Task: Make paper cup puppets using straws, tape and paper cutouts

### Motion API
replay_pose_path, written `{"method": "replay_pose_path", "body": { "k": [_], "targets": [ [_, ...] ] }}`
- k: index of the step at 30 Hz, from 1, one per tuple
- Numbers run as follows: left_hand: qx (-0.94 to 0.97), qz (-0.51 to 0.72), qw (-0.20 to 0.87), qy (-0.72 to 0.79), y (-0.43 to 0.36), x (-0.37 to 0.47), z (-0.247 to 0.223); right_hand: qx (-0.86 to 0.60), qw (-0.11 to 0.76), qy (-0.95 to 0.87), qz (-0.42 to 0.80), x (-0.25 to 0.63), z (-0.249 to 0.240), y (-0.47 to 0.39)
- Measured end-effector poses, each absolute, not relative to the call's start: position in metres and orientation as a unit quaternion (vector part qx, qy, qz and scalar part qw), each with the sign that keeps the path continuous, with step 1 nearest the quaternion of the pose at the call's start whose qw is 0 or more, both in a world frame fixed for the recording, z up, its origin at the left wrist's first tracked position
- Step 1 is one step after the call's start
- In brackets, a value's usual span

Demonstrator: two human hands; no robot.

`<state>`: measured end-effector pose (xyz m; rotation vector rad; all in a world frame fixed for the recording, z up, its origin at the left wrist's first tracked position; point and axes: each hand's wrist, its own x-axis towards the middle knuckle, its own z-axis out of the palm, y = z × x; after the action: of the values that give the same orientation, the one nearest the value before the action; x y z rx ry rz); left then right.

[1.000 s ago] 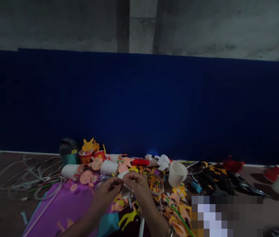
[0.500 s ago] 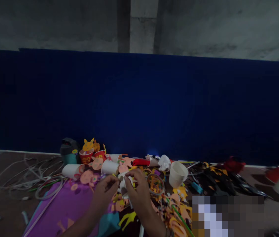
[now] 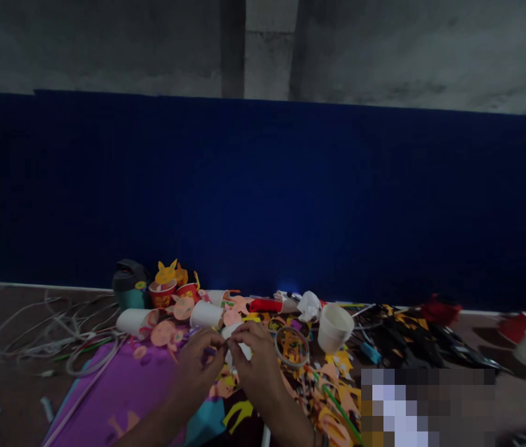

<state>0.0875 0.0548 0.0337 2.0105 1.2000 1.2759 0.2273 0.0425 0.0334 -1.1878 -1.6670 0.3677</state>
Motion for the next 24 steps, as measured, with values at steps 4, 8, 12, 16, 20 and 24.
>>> {"method": "replay_pose_path", "body": {
  "k": [4, 8, 12, 16, 20, 24],
  "targets": [
    [0.732, 0.464, 0.243, 0.435, 0.0540, 0.0874, 0.0348, -0.488, 0.502, -0.692, 0.176, 0.2282, 0.0346, 0.0431],
    [0.727, 0.466, 0.258, 0.433, 0.0541, 0.0868, 0.0363, -0.473, 0.505, -0.697, 0.186, 0.2303, 0.0335, 0.0440],
    [0.728, 0.460, 0.264, 0.434, 0.0549, 0.0867, 0.0371, -0.468, 0.502, -0.708, 0.167, 0.2326, 0.0335, 0.0447],
    [0.732, 0.451, 0.258, 0.440, 0.0542, 0.0872, 0.0380, -0.467, 0.483, -0.731, 0.123, 0.2336, 0.0363, 0.0439],
    [0.728, 0.453, 0.263, 0.442, 0.0525, 0.0875, 0.0386, -0.468, 0.472, -0.741, 0.095, 0.2337, 0.0395, 0.0423],
    [0.726, 0.458, 0.262, 0.442, 0.0518, 0.0878, 0.0392, -0.456, 0.461, -0.753, 0.113, 0.2355, 0.0416, 0.0426]
  ]
}}
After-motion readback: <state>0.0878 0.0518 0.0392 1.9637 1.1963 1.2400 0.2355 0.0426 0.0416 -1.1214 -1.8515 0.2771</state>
